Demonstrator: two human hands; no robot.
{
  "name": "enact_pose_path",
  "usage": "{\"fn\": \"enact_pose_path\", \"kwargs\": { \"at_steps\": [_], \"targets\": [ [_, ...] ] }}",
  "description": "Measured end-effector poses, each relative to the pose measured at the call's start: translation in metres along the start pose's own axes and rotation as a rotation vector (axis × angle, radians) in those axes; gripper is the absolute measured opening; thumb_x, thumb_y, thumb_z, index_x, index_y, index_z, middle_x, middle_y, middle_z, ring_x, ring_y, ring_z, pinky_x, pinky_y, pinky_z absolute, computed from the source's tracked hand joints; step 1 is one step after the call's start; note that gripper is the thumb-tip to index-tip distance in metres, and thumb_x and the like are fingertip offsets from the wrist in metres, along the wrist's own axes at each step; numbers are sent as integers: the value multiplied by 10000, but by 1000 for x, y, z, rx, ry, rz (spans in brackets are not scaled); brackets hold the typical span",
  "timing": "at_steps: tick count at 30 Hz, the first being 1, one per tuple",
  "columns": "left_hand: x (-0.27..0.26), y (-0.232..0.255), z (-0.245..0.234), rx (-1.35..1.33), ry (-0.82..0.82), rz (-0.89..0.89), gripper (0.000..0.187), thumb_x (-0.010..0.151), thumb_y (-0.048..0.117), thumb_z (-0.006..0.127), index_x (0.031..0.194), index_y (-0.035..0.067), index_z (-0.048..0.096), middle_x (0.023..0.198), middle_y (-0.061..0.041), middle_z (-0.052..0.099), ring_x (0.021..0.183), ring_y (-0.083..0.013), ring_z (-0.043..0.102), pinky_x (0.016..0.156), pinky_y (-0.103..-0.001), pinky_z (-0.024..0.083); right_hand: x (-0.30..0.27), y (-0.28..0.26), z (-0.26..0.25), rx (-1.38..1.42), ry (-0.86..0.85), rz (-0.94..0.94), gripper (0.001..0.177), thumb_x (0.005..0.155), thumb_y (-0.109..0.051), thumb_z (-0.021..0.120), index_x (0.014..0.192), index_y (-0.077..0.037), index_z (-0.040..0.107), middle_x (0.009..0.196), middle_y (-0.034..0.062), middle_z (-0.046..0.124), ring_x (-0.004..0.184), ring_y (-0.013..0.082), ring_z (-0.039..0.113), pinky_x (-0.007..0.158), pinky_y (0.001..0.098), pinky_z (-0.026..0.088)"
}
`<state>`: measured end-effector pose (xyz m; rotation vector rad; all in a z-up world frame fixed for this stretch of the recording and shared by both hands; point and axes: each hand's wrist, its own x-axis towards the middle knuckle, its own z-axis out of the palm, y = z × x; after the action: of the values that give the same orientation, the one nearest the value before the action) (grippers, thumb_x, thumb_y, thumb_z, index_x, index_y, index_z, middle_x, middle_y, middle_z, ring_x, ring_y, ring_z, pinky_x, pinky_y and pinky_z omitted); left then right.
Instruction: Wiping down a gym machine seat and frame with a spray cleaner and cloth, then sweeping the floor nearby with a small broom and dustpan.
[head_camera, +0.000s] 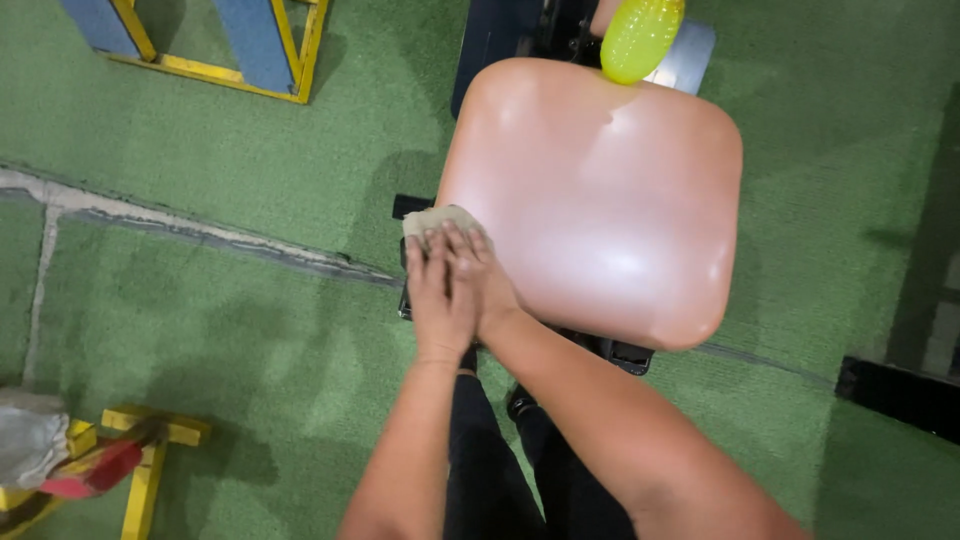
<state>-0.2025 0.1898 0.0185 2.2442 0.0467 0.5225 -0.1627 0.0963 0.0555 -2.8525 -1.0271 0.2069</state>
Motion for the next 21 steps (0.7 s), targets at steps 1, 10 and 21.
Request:
{"fn": "enact_pose_path", "kwargs": {
  "at_steps": [1, 10, 21],
  "targets": [
    [-2, 4, -1, 2, -2, 0, 526, 991, 242, 638, 1472, 48, 555, 1460, -409, 441, 1355, -591, 445, 1156, -603, 374, 0, 0, 3, 3, 0, 0, 573, 959, -304, 496, 1518, -176, 501, 1673, -17, 347, 1579, 302, 213, 1279, 507, 223],
    [-42, 114, 53, 138, -16, 18, 656, 916, 334, 670, 1475, 28, 514, 1511, -433, 361, 1420, -629, 337, 1189, -680, 241, -102, 53, -25, 597, 328, -96, 566, 978, -153, 505, 1532, -52, 449, 1579, 111, 498, 1509, 331, 401, 1288, 459, 257],
    [10, 108, 133, 277, -546, 327, 550, 814, 425, 669, 1272, 126, 724, 1389, -167, 640, 1435, -380, 459, 1159, -619, 330, -173, 144, 14, 230, -42, 555, 704, 899, -316, 570, 1578, -293, 382, 1745, 83, 125, 1589, 330, 165, 1272, 568, 160]
  ]
}}
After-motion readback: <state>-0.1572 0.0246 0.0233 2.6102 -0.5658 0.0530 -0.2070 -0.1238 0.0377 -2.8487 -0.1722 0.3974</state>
